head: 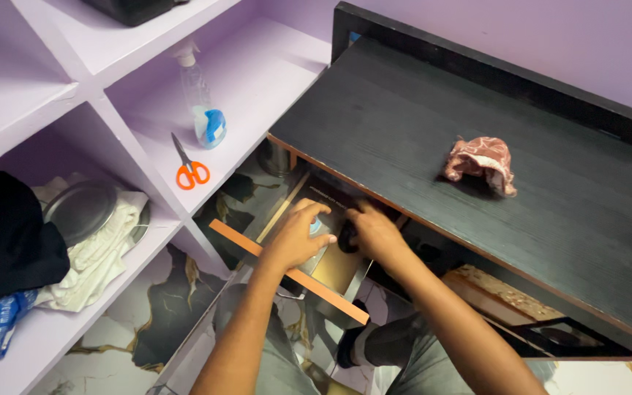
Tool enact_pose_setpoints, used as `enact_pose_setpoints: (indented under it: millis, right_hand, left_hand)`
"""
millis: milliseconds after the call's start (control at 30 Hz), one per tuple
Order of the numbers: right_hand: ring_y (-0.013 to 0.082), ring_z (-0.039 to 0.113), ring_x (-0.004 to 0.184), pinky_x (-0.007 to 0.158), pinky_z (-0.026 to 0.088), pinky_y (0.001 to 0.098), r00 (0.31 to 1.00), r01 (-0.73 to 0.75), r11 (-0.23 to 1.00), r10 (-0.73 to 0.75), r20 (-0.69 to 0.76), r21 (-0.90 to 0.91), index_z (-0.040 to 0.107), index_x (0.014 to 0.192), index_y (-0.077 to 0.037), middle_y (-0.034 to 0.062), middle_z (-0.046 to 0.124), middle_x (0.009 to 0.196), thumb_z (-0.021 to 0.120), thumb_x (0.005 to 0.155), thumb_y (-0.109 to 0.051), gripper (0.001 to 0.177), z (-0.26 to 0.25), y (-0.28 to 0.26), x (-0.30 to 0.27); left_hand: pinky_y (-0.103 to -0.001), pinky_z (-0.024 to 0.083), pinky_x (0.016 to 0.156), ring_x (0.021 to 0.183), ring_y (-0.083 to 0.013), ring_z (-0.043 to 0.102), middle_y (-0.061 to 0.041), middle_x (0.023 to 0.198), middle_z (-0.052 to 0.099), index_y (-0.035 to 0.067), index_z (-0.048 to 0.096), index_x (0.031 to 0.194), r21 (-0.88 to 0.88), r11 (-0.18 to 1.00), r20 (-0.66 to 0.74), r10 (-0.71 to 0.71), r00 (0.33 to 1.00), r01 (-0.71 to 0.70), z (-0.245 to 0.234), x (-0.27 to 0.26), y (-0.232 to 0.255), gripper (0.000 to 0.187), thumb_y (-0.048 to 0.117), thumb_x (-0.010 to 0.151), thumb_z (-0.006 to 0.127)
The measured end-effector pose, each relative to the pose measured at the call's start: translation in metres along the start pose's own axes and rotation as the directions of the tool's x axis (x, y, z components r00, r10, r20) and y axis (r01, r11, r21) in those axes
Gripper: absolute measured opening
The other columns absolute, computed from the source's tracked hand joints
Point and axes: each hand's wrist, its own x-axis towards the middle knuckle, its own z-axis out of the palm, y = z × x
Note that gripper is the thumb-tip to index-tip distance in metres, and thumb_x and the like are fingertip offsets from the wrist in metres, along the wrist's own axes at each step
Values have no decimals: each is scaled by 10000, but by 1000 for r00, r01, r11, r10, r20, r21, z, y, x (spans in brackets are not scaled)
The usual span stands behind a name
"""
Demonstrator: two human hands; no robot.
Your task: The person wipes the inside of a desk drawer with a cloth, then places a book, a computer mouse, a folded dark cloth, a metal plate, and a white cloth into the drawer.
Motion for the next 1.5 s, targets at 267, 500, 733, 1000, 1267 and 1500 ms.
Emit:
enact_pose_setpoints:
  millis: [267,500,733,1000,1267,1500]
  right_hand:
    - [318,600,1262,1141,328,608,995,-61,992,51,-89,-112,663,1222,-56,197,639,1342,678,838,-151,396,12,-7,-38]
    - [355,550,1302,1178,216,624,996,44,953,-66,-62,-301,595,1254,83,293,574,1369,617,908,-320,532,56,3,-26]
    - [350,520,1337,1179,241,606,996,-1,981,-18,-92,-195,602,1261,29,244,571,1395,632,904,-242,450,43,-5,-32]
    - [348,516,1342,1163,327,549,996,-2,989,-11,-86,-149,596,1310,-1,212,554,1419,730,801,-242,580,44,-8,-34]
    - [439,601,1180,1008,490,490,969,128,965,-72,-237,230,662,1238,-19,217,580,1411,764,782,-165,489,7,-37,-26]
    - [397,695,1107,937,569,430,943,202,918,-89,-320,341,667,1229,17,203,653,1339,614,835,-8,398,-27,-77,-8]
  left_hand:
    - [-412,533,920,1107,-291,634,-90,1235,631,87,668,1210,12,999,-20,30,999,-29,2,2,-3,502,206,752,836]
    - [-426,521,924,1107,-326,634,-111,1216,642,79,664,1205,57,998,-18,28,999,-27,-1,-1,4,502,229,760,840]
    - [-426,519,948,1145,-334,629,-116,1242,637,89,653,1223,80,996,-6,44,999,-43,-1,-1,7,499,212,773,828]
    - [-441,491,993,1201,-379,588,-178,1260,616,39,636,1253,157,984,17,79,997,-81,15,4,-10,540,189,769,822]
    - [-443,495,1020,1218,-381,586,-201,1256,616,14,661,1208,208,957,-45,215,976,-201,25,7,-18,435,96,789,741]
    - [-425,510,1066,1212,-354,613,-173,1318,613,-8,693,1165,183,906,-463,422,779,-382,4,-9,0,303,9,867,636]
